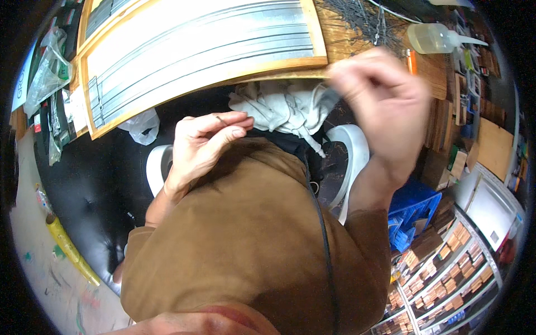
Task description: The person holds a small metal bracket and repeatedly inserts and removes a pin or clip to join or separate its parts. The hands manipulate the bracket and pin continuously without completing a final assembly.
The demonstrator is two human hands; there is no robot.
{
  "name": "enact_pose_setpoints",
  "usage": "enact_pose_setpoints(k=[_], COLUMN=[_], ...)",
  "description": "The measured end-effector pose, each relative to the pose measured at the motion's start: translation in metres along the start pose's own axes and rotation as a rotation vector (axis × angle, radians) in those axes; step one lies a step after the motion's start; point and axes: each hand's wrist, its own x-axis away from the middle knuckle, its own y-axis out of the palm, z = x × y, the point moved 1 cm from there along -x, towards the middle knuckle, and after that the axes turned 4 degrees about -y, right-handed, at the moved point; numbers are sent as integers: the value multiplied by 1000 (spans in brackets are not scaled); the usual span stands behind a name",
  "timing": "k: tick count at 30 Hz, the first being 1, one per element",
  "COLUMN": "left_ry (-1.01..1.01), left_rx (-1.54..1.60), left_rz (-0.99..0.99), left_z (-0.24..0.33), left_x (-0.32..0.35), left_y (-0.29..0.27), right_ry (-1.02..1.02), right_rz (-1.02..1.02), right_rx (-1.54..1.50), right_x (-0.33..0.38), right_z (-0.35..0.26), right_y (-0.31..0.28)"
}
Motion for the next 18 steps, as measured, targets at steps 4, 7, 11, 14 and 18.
enact_pose_setpoints(k=[4, 7, 11, 14, 18], left_ry=[-80, -122, -268, -306, -327], left_rx=[-36, -106, 20, 26, 117], left_rz=[-93, -114, -96, -91, -48], left_z=[6, 0, -7, -25, -32], left_x=[4, 7, 12, 12, 13], left_y=[-3, -10, -14, -16, -15], right_ry=[82, 156, 222, 169, 294], right_rz=[-386, -344, -334, -415, -453], right_rx=[-197, -339, -558, -388, -459], right_x=[22, 34, 42, 41, 37], right_z=[19, 28, 49, 57, 61], right_y=[84, 106, 130, 133, 135])
